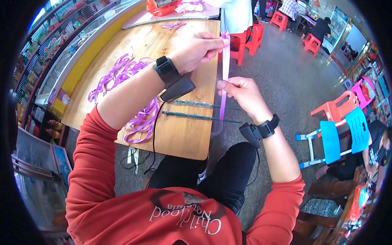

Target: Measuring and preparing lengths of purple fabric straps using a ruler on a workbench.

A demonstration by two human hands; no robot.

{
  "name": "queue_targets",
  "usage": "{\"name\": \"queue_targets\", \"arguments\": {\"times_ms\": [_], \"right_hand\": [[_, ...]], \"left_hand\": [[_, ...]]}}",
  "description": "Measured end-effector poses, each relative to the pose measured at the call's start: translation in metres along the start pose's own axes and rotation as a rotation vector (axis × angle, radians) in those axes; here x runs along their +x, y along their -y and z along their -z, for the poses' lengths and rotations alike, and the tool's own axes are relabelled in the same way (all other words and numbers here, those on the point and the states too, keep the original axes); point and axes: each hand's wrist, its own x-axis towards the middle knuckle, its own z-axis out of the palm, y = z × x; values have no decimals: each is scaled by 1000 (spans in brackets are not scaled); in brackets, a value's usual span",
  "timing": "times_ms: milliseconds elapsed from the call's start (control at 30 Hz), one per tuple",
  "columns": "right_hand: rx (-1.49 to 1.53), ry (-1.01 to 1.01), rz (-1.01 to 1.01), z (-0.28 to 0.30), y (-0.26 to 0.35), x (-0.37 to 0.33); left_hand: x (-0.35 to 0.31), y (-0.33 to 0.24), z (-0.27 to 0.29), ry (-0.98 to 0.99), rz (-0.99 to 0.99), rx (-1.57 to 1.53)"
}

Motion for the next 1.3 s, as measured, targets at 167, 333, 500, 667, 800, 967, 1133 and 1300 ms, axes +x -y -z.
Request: {"name": "queue_targets", "arguments": {"times_ms": [167, 333, 500, 667, 800, 967, 1133, 1300], "right_hand": [[24, 6, 19, 0, 2, -3], [28, 11, 38, 1, 4, -7], [21, 16, 20, 1, 4, -7], [38, 33, 23, 0, 3, -7], [38, 43, 28, 1, 2, -7], [72, 31, 21, -1, 1, -8], [98, 18, 18, -4, 3, -10], [85, 24, 17, -4, 6, -10]], "left_hand": [[-3, -15, -2, -47, -11, 70], [3, -25, 4, 43, -12, 21], [4, -26, 5, 52, 58, -21], [6, -26, 13, 256, 124, -23], [6, -26, 16, 299, 27, 139], [2, -29, 16, 216, -120, 459], [2, -28, 15, 157, -221, 530], [0, -32, 13, 123, -203, 630]]}}
